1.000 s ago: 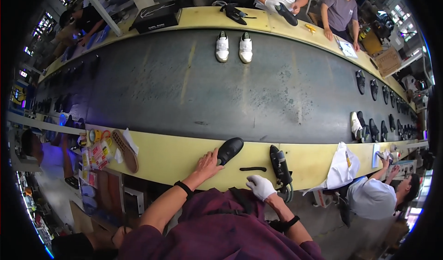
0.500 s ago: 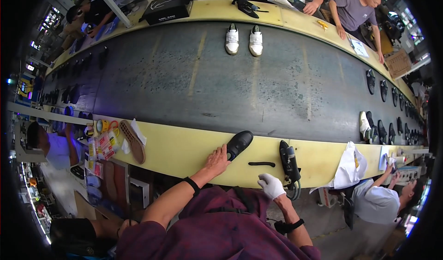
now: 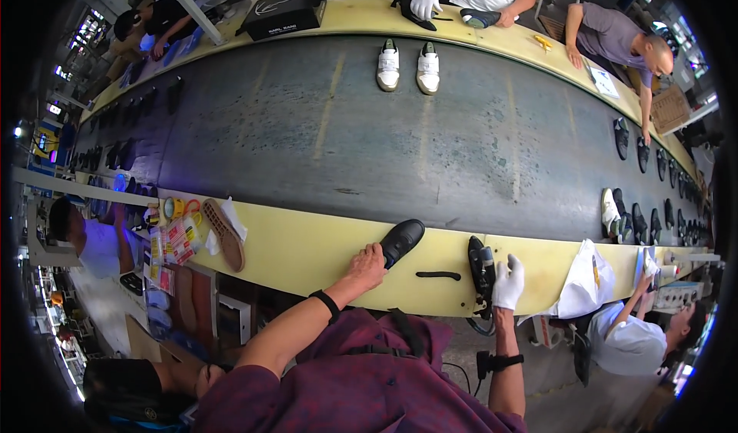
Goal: Workers are seen assembling and inspecting shoes on a conveyor belt in a factory setting.
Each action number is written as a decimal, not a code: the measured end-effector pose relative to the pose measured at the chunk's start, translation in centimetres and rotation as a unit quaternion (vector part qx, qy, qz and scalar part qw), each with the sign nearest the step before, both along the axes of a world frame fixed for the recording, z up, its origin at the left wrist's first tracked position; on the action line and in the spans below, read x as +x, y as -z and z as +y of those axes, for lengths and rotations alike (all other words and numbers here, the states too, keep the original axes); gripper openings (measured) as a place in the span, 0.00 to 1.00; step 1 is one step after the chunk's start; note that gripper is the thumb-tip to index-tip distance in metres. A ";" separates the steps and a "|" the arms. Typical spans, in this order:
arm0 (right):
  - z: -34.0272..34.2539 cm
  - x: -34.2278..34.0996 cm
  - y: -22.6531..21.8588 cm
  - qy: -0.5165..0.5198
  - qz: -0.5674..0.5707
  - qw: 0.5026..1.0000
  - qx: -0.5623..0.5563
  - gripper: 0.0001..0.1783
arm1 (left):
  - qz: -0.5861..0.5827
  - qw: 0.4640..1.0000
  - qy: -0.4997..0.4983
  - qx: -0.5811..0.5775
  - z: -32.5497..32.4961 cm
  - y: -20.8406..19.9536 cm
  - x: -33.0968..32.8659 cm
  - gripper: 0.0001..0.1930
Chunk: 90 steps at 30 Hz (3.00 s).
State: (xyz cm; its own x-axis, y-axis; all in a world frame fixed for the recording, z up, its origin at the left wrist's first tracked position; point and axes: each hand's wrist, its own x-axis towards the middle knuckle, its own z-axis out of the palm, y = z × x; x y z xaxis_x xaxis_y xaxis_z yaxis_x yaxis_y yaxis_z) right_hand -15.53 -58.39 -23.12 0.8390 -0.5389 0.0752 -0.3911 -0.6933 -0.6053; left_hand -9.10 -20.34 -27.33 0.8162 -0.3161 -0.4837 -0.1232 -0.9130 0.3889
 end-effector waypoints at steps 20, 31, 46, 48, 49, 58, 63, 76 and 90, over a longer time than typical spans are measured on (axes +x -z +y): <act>2.6 2.1 2.3 -0.048 0.103 0.993 -0.040 0.23 | 0.500 0.680 -0.167 -0.510 1.8 -11.4 3.9 0.44; 2.9 2.6 2.4 -0.048 0.111 0.992 -0.025 0.22 | 0.449 0.657 -0.219 -0.565 1.7 -14.5 3.7 0.46; 3.0 2.0 3.0 -0.051 0.095 0.993 -0.052 0.17 | -0.277 0.954 0.115 -0.003 4.3 0.4 -4.5 0.39; 3.0 2.1 2.9 -0.056 0.083 0.994 -0.042 0.17 | -0.268 0.955 0.129 -0.010 4.5 -0.3 -5.2 0.42; 3.1 2.1 2.8 -0.049 0.093 0.993 -0.044 0.17 | -0.253 0.957 0.144 -0.005 4.5 -0.9 -5.5 0.43; 3.4 2.2 2.6 -0.067 0.074 0.994 -0.053 0.18 | -0.196 0.977 0.083 -0.004 4.7 -0.8 -7.0 0.38; 3.6 2.3 2.4 -0.078 0.051 0.995 0.022 0.18 | -0.197 0.980 0.033 0.017 3.9 1.7 -7.8 0.38; 2.3 1.6 4.5 -0.078 0.119 0.987 -0.069 0.19 | -0.152 0.984 -0.017 0.096 2.3 1.6 -8.3 0.39; 3.8 1.8 3.2 -0.064 0.059 0.994 -0.073 0.14 | -0.156 0.983 -0.022 0.089 3.9 2.4 -4.7 0.48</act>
